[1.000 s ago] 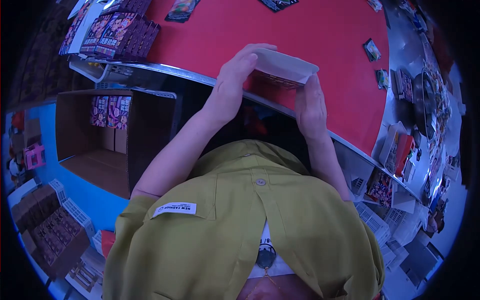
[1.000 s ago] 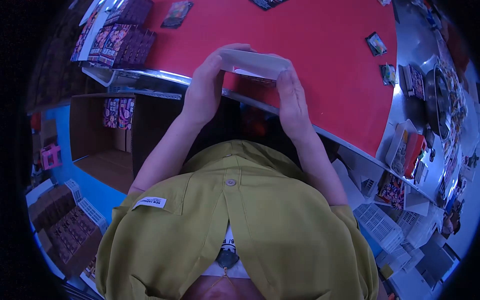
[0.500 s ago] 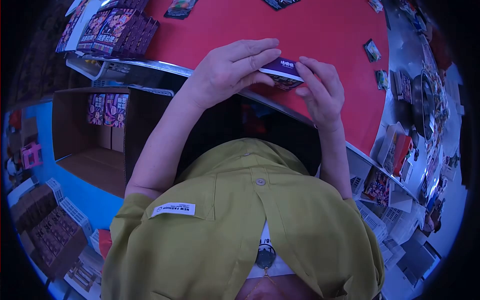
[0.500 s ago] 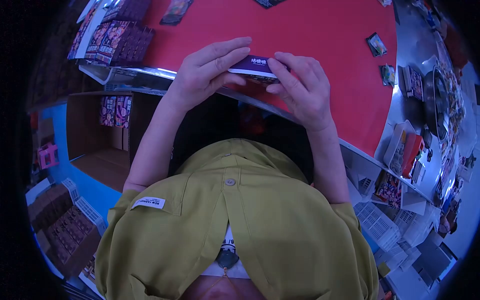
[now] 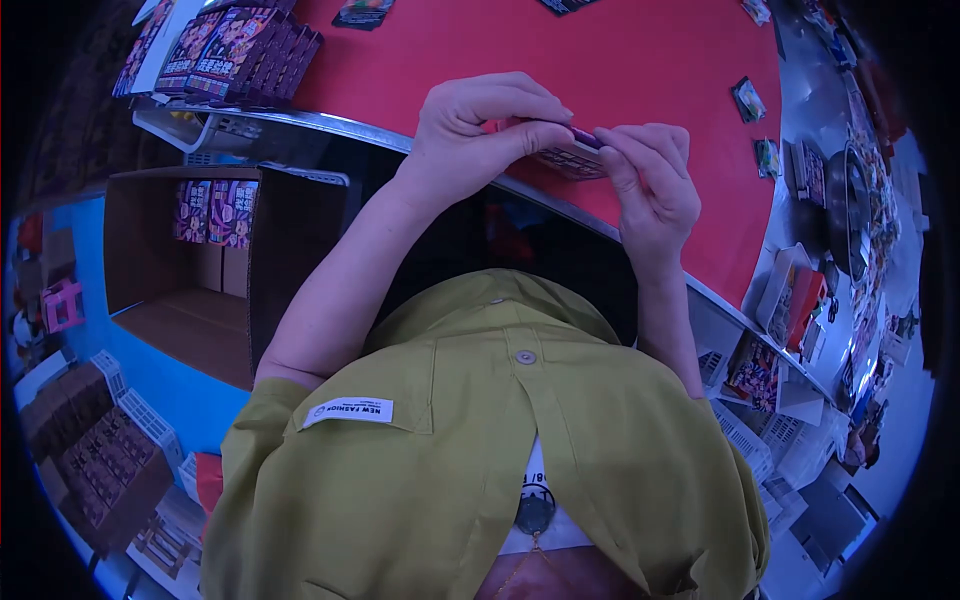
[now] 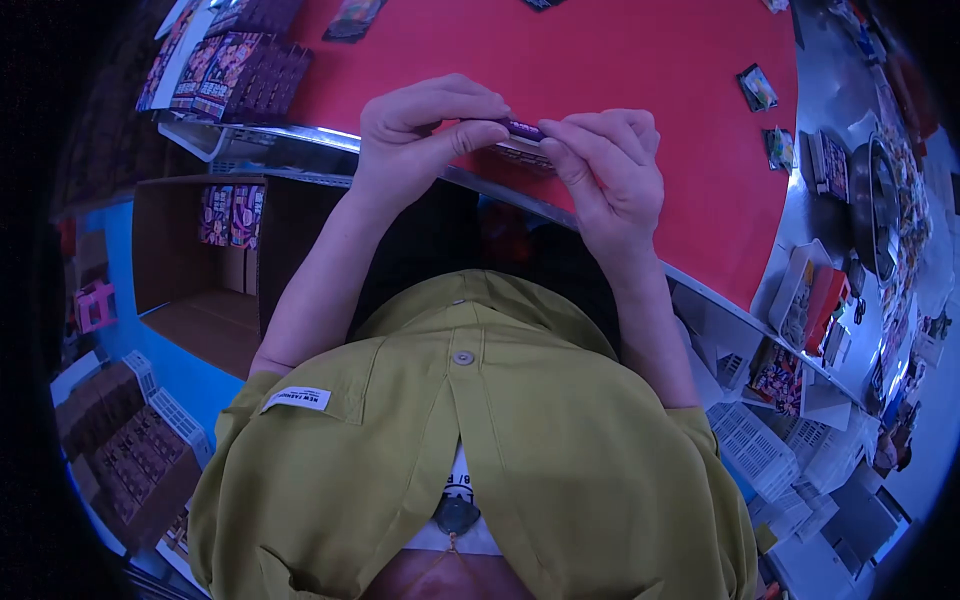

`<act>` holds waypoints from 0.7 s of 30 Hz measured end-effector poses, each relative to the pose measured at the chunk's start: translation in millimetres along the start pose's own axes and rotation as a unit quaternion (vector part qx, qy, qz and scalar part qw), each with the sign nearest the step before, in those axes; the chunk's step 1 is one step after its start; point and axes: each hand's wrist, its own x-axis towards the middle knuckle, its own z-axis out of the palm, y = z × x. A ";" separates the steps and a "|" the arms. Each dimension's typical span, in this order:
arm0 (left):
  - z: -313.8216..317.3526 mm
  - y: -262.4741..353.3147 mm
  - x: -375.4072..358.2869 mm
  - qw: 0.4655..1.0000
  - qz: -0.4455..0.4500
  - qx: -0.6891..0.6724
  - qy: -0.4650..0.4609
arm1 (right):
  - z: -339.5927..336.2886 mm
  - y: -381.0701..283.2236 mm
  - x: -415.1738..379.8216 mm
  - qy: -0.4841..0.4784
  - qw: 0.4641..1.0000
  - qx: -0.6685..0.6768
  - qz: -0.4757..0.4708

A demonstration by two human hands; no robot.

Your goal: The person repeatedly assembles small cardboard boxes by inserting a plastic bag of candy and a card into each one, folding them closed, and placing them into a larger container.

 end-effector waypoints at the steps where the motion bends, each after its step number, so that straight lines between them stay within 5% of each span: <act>1: -2.6 -1.0 -0.1 1.000 -0.001 0.001 0.000 | -0.8 0.5 -1.3 0.001 0.999 -0.027 -0.019; 3: -9.3 -2.8 -0.1 0.964 0.150 0.210 -0.066 | -2.3 4.5 -5.4 0.001 0.998 -0.048 -0.039; 6: -12.8 0.6 2.8 0.899 0.257 0.350 -0.062 | -0.9 6.1 -4.3 -0.010 0.993 -0.072 -0.092; 10: -19.5 -1.6 0.2 0.888 0.260 0.369 -0.088 | 5.6 10.6 -4.4 -0.013 0.978 -0.101 -0.181; 13: -18.5 -10.8 -7.7 0.951 0.169 0.244 -0.086 | 8.9 12.6 -3.2 -0.014 0.967 -0.119 -0.227; 14: -10.9 -10.9 -13.9 0.995 0.033 0.079 -0.058 | 9.0 12.4 -2.7 -0.011 0.966 -0.118 -0.232; 15: -4.2 -6.8 -17.8 0.990 -0.103 -0.089 -0.024 | 7.9 10.0 -3.6 -0.019 0.970 -0.115 -0.212; 17: 2.3 12.9 -13.3 0.943 -0.256 -0.211 0.028 | 9.3 7.7 0.8 -0.018 0.972 -0.102 -0.213; 19: 5.3 18.5 -17.3 0.942 -0.254 -0.215 0.040 | 6.6 2.3 -1.2 -0.034 0.981 -0.087 -0.172; 21: 9.5 20.7 -22.2 0.909 -0.286 -0.229 0.199 | 3.4 -5.5 0.5 -0.024 0.972 -0.112 -0.206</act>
